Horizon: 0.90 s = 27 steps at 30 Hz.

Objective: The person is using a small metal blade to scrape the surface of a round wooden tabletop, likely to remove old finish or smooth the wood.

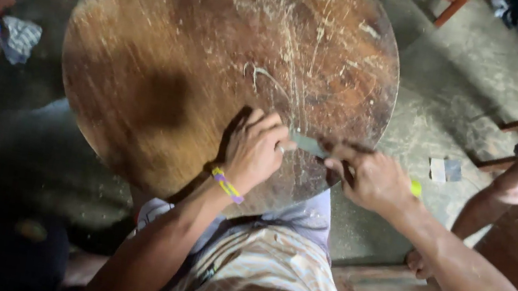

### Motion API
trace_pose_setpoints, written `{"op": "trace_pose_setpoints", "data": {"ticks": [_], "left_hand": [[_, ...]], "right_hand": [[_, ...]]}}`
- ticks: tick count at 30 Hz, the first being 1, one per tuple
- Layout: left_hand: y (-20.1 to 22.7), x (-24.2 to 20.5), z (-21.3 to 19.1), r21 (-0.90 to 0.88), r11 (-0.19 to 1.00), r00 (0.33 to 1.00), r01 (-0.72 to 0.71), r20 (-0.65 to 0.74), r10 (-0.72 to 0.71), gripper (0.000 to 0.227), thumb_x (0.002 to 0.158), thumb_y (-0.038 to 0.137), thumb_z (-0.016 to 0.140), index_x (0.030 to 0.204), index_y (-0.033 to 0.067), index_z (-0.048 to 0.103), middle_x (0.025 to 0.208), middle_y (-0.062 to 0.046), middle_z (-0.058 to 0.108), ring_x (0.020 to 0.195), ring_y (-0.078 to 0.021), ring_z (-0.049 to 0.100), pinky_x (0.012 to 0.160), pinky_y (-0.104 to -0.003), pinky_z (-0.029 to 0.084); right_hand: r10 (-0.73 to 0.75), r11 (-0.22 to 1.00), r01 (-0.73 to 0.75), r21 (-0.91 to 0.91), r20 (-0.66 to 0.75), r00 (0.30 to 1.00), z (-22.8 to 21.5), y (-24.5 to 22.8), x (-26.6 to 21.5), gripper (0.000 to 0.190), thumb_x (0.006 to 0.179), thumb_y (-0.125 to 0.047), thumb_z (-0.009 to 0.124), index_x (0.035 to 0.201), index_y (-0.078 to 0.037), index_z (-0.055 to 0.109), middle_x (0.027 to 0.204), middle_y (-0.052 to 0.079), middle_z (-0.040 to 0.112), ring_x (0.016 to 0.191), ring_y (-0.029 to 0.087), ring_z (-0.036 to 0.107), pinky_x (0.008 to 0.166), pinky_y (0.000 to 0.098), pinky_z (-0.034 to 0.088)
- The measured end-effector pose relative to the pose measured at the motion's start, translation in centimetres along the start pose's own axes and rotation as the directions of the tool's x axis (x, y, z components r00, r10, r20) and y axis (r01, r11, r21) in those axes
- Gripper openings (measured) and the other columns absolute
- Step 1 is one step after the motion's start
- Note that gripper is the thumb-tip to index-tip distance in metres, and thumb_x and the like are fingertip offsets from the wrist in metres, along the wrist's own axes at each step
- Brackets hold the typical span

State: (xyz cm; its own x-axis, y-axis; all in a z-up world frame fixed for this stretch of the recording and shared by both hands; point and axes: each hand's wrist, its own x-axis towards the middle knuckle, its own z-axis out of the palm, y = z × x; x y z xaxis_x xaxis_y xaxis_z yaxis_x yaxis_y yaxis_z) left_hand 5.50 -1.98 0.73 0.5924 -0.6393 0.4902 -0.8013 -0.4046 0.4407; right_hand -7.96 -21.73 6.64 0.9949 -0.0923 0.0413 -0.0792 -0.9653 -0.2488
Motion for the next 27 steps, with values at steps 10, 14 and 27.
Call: {"op": "trace_pose_setpoints", "data": {"ticks": [10, 14, 27], "left_hand": [[-1.7, 0.7, 0.8, -0.036, 0.999, 0.999, -0.017, -0.047, 0.015, 0.031, 0.086, 0.040, 0.077, 0.073, 0.0177, 0.060, 0.081, -0.001, 0.058, 0.087, -0.0293, 0.060, 0.080, -0.041, 0.049], [-2.1, 1.2, 0.8, -0.045, 0.998, 0.997, -0.031, -0.070, 0.028, 0.032, 0.086, 0.040, 0.077, 0.074, 0.0172, 0.059, 0.083, 0.000, 0.060, 0.088, -0.0292, 0.061, 0.082, -0.042, 0.049], [-1.1, 0.8, -0.2, -0.142, 0.990, 0.999, 0.008, -0.043, -0.015, 0.028, 0.092, 0.028, 0.074, 0.070, 0.0157, 0.061, 0.083, -0.001, 0.063, 0.085, -0.0294, 0.059, 0.078, -0.041, 0.049]], "right_hand": [[0.038, 0.999, -0.037, -0.009, 0.056, 0.998, -0.1, 0.5, 1.7, 0.031, 0.098, -0.051, 0.056, 0.112, -0.028, 0.071, 0.101, 0.011, 0.078, 0.082, 0.045, 0.074, 0.072, 0.0593, 0.060], [0.085, 0.996, -0.082, -0.036, 0.070, 0.994, -0.5, 0.4, 2.0, 0.034, 0.097, -0.055, 0.053, 0.114, -0.031, 0.070, 0.097, 0.013, 0.077, 0.082, 0.044, 0.074, 0.074, 0.0586, 0.060], [0.047, 0.997, -0.047, -0.060, -0.003, 0.999, 0.5, -0.1, 0.0, 0.033, 0.099, -0.051, 0.052, 0.118, -0.031, 0.070, 0.107, 0.011, 0.076, 0.078, 0.044, 0.073, 0.065, 0.0589, 0.061]]}}
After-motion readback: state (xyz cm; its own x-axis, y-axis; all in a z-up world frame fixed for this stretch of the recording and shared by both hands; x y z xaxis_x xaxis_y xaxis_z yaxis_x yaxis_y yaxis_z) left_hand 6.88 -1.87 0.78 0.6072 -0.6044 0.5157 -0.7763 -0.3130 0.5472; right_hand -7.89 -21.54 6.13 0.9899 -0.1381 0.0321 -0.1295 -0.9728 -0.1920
